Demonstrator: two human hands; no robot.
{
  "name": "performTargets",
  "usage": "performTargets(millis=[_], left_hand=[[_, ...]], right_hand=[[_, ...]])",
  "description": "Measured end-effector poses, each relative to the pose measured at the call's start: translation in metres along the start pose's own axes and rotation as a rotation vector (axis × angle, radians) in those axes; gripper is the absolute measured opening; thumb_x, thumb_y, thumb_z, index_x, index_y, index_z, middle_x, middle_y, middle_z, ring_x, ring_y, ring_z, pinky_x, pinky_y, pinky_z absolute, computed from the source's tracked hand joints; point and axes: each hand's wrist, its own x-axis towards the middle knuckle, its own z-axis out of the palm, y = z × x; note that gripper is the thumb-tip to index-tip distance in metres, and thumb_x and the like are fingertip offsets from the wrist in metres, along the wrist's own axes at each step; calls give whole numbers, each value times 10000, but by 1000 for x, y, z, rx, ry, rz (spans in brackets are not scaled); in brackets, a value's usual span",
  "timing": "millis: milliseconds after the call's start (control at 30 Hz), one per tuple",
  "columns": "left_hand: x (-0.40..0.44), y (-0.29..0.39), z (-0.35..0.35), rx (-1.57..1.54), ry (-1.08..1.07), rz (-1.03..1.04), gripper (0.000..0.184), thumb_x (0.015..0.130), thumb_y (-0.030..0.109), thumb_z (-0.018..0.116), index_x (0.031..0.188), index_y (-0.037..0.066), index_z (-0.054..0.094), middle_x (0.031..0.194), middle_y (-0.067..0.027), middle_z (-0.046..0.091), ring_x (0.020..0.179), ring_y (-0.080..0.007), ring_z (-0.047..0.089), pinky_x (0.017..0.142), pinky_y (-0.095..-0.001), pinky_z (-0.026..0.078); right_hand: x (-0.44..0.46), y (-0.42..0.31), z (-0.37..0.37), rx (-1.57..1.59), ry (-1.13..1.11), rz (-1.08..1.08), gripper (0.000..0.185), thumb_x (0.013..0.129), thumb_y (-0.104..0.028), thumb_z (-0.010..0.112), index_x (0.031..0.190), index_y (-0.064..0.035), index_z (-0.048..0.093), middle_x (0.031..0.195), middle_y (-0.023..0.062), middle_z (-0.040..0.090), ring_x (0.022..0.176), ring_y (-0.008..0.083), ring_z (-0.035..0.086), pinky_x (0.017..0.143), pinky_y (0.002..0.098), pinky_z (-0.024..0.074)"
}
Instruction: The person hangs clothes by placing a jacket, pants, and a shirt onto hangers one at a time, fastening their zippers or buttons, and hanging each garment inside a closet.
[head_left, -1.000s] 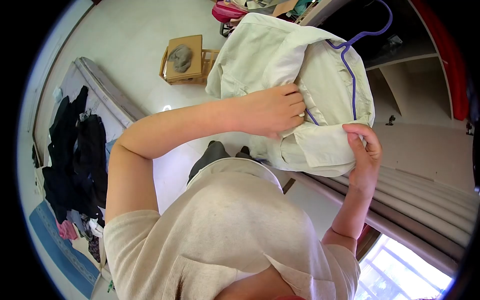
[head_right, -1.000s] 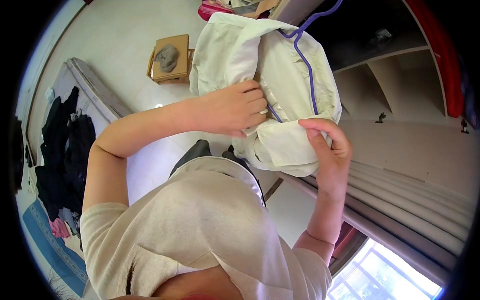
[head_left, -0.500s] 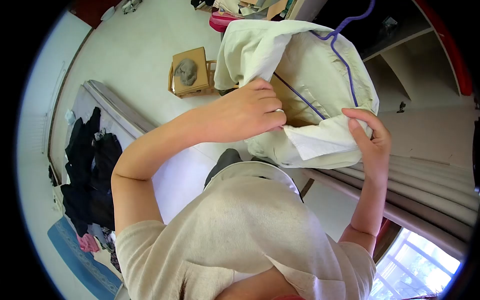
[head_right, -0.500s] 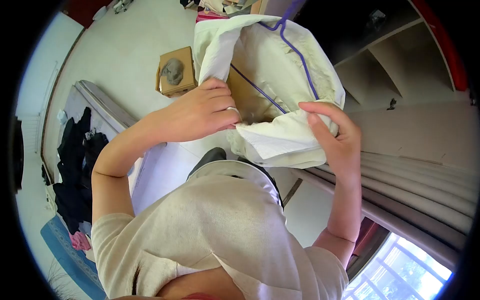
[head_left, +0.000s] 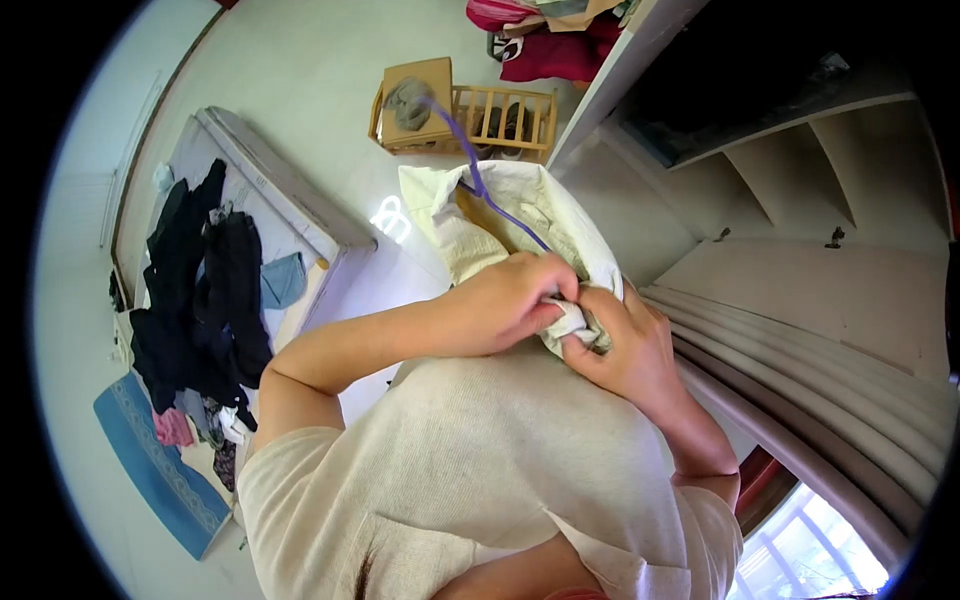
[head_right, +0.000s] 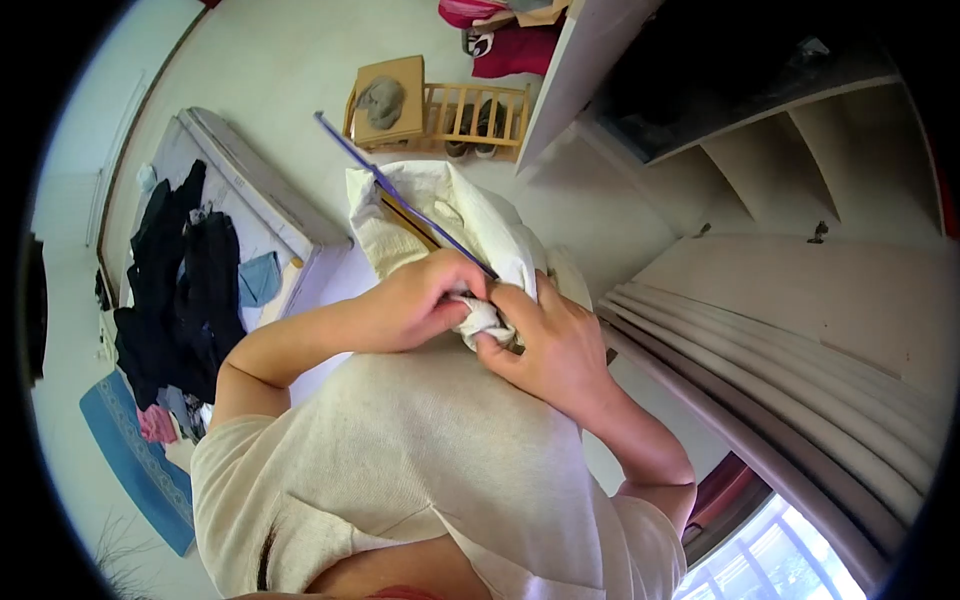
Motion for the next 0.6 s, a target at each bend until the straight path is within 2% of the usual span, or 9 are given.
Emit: performTargets(millis=[67, 200, 300, 400, 600], left_hand=[[-9, 9, -5, -215, 32, -252, 196, 821, 92, 573, 981, 70, 462, 773, -96, 538, 649, -239, 527, 600, -340, 417], [-19, 6, -5, -281, -65, -267, 213, 861, 66, 533, 1034, 57, 409, 686, -23, 470, 583, -103, 443, 534, -247, 352], [-24, 8, -8, -282, -64, -250, 220, 861, 63, 537, 1037, 57, 406, 669, -27, 462, 560, -113, 438, 521, -252, 348], [-26, 16, -13, -244, -53, -285, 249, 836, 56, 549, 1034, 60, 398, 801, -103, 525, 703, -250, 542, 610, -351, 424], [-29, 20, -12, -94, 18, -194, 308, 795, 13, 565, 1049, 51, 395, 843, -121, 550, 777, -298, 545, 661, -367, 429]], right_hand=[[-4, 1, 5, -13, -3, -37, 347, 647, -188, 665, 977, -115, 586, 837, 133, 558, 576, 275, 591, 515, 355, 487], [-4, 1, 9, 17, -2, -45, 313, 656, -128, 641, 966, -118, 604, 860, 132, 570, 586, 266, 598, 512, 347, 489], [-4, 4, 14, 41, 25, -66, 339, 646, -119, 653, 981, -124, 602, 870, 122, 578, 592, 259, 601, 511, 342, 490], [2, -5, 10, 87, 25, -85, 352, 641, -142, 679, 985, -132, 604, 863, 108, 582, 591, 249, 600, 509, 336, 492], [0, -7, 12, 14, 49, -101, 372, 629, -254, 748, 955, -131, 617, 839, 92, 579, 603, 234, 601, 511, 328, 493]])
